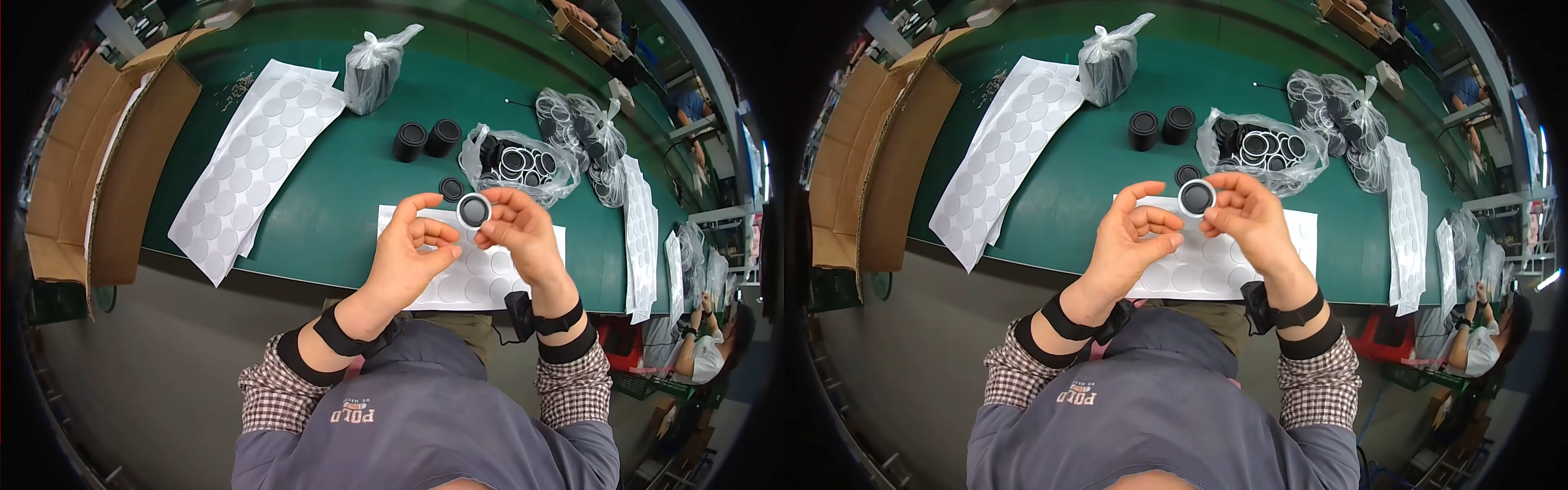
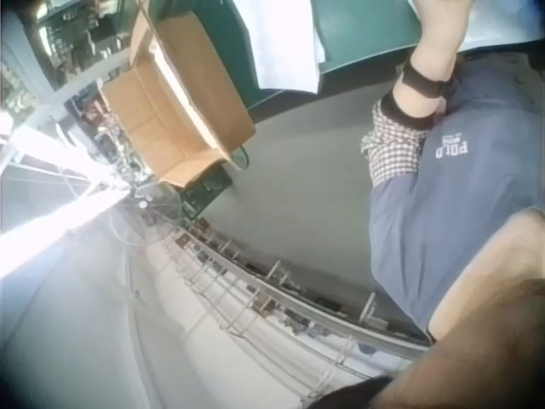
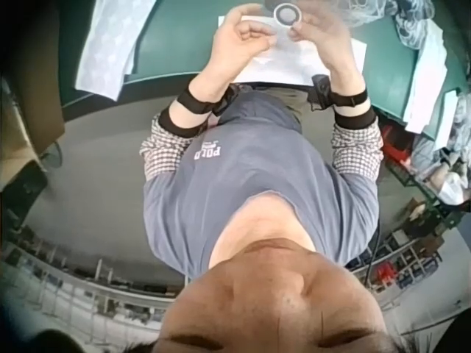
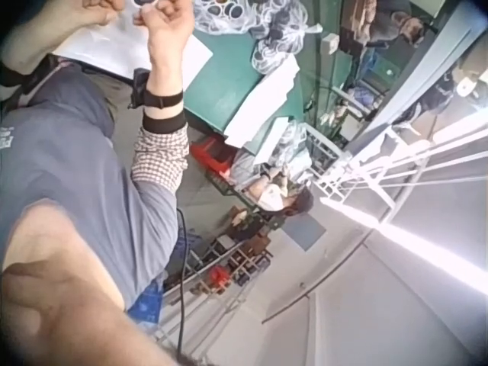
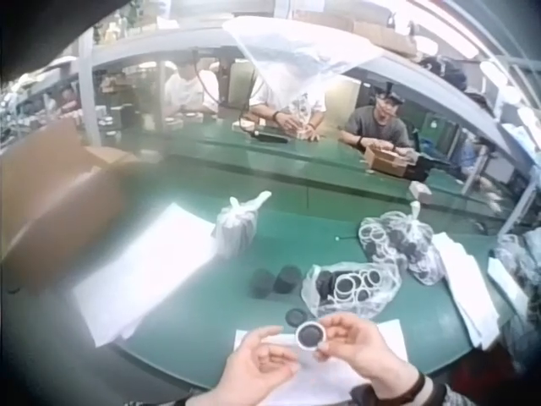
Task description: The recorder is sitting at a workbench assembling small circular electronic parts by peeling and applying adhesive seals.
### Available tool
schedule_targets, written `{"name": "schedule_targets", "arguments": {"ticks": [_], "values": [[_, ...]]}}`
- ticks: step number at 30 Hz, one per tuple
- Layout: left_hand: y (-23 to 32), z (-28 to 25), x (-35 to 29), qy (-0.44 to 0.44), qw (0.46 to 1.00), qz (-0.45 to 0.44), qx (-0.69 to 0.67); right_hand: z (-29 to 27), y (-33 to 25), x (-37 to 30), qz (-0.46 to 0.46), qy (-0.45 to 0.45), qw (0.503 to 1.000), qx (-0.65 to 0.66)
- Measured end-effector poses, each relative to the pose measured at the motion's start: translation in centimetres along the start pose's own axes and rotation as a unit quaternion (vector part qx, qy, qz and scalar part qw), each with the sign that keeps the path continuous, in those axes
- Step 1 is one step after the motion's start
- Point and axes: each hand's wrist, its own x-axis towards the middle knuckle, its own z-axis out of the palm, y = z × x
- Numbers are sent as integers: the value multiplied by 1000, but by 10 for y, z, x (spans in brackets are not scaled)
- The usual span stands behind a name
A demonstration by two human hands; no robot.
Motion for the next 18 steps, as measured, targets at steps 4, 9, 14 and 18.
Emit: {"name": "schedule_targets", "arguments": {"ticks": [4, 9, 14, 18], "values": [[3, -7, 3, -13, 998, -52, -16, -13, -17, 26, -50, 62, 997, -9], [7, -7, 4, -24, 997, -77, -18, -31, -14, 47, -99, 246, 944, -194], [0, -11, 12, -11, 998, -61, 0, -20, -1, 51, -179, 143, 869, -438], [-12, -10, 20, -16, 997, -30, 66, 4, 6, 58, -147, 37, 873, -464]]}}
